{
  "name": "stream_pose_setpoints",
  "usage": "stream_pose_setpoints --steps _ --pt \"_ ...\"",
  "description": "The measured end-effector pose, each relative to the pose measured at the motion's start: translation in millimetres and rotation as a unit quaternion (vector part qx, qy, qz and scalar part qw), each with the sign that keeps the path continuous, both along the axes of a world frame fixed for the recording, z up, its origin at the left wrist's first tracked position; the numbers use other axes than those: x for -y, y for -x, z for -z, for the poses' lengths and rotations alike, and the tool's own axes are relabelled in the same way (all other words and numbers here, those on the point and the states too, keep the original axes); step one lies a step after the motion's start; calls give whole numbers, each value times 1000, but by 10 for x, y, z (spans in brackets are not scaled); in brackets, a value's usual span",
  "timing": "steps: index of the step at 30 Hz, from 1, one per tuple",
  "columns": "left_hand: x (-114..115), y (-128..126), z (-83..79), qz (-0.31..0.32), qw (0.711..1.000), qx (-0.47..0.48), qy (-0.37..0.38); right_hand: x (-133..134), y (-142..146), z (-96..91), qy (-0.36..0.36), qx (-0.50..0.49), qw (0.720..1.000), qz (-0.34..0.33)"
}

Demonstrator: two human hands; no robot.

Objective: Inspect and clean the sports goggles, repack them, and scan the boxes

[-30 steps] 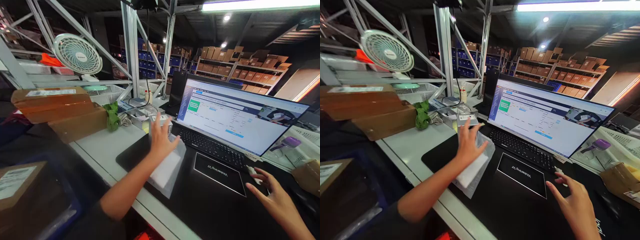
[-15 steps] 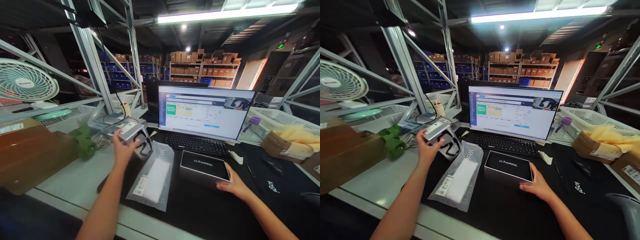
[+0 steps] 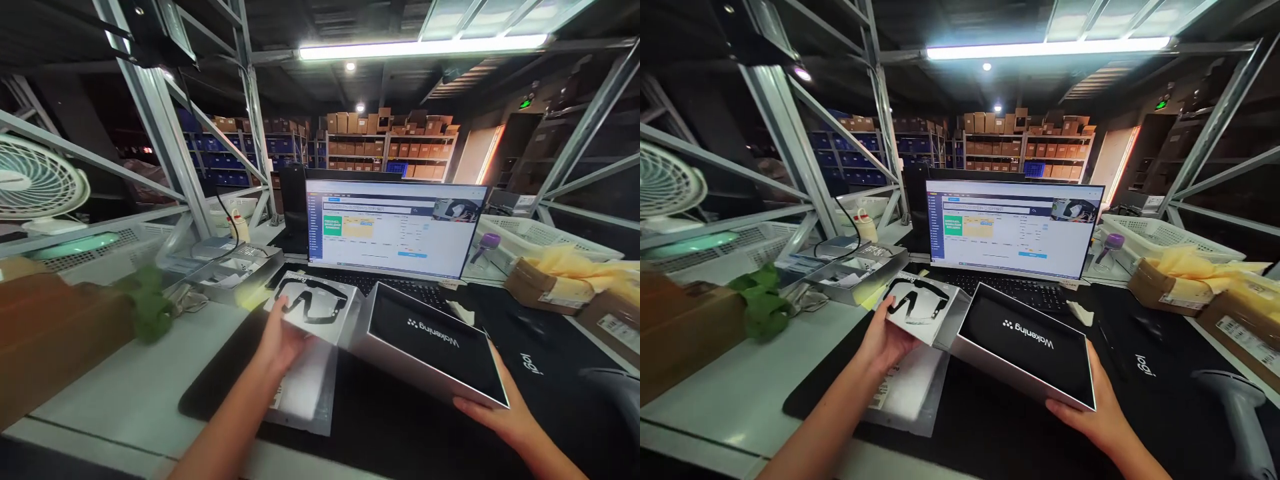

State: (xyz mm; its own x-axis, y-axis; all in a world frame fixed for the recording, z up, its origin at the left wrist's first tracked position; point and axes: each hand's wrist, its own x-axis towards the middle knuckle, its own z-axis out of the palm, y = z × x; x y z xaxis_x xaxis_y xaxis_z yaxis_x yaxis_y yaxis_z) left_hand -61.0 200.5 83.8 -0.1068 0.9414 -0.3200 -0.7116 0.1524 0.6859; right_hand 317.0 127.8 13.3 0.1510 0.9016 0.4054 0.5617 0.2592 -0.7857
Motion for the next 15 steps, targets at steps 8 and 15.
stream_pose_setpoints --steps 8,15 --pt "74 -217 77 51 997 -50 33 276 -166 -110 12 141 990 -1" --pt "109 -375 242 15 994 -111 6 394 -264 -172 36 205 977 -50"
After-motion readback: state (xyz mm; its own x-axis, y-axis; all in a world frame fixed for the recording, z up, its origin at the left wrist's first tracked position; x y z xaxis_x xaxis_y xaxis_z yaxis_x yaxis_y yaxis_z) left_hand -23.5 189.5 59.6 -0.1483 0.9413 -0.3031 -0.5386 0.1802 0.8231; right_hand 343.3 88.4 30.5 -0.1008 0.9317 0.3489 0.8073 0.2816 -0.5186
